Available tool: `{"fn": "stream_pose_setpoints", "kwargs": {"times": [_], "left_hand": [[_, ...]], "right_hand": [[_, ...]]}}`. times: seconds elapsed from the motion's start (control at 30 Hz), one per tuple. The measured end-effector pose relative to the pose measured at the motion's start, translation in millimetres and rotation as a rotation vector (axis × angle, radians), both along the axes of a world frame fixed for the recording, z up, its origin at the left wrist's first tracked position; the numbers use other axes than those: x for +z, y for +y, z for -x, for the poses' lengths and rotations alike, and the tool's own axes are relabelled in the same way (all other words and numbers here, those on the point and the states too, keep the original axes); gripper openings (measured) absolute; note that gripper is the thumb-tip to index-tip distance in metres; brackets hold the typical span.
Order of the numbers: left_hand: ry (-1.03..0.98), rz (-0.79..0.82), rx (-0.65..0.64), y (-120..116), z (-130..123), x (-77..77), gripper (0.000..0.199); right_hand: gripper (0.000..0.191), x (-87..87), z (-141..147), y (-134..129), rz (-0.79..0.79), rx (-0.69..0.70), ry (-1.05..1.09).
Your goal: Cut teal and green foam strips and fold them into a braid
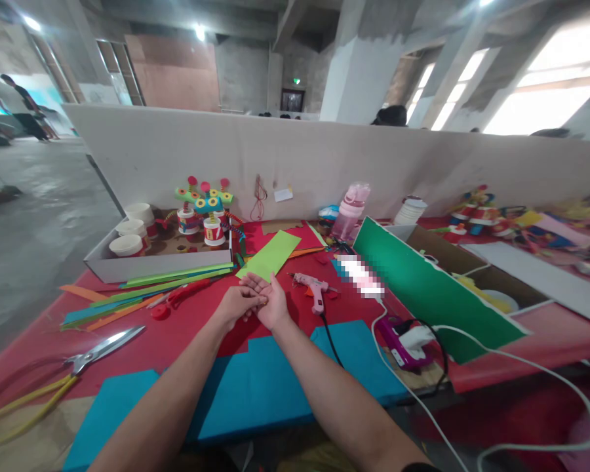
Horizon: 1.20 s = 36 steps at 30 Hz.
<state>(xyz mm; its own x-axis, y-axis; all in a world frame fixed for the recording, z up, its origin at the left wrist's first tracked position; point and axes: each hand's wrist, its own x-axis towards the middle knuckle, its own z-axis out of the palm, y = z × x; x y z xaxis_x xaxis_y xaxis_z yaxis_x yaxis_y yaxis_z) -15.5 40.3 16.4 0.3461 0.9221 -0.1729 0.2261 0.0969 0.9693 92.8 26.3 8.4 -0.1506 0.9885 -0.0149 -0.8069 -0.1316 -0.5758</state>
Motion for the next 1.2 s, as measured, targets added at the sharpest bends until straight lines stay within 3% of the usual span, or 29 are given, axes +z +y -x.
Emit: {"fn": "stream_pose_setpoints", "kwargs": {"times": [0.13, 0.4, 0.6, 0.93, 1.1, 1.2], "left_hand": [[-0.010, -0.014, 0.052, -3, -8, 5.0, 0.043], [0.169, 0.079, -0.023, 1, -9, 16.1, 0.048], [0.254, 0.063, -0.065, 2, -9, 19.8, 0.048], [0.017, -0.023, -0.060, -7, -4, 7.5, 0.049], [-0.087, -0.032, -0.144, -12, 6, 8.6, 0.041], [-0.192, -0.046, -0.067, -14, 8, 5.7, 0.039]], "right_hand": [[0.051, 0.8, -2, 1, -0.026, -0.023, -0.052], [0.048, 4.8, -8, 0, -0.051, 0.004, -0.089], [0.050, -2.8, -10, 1, -0.088, 0.044, -0.036], [0.065, 0.7, -10, -1, -0.074, -0.002, 0.026], [0.065, -1.3, -12, 1, -0.027, -0.078, 0.071], [0.063, -1.4, -12, 2, -0.022, -0.075, 0.064]]}}
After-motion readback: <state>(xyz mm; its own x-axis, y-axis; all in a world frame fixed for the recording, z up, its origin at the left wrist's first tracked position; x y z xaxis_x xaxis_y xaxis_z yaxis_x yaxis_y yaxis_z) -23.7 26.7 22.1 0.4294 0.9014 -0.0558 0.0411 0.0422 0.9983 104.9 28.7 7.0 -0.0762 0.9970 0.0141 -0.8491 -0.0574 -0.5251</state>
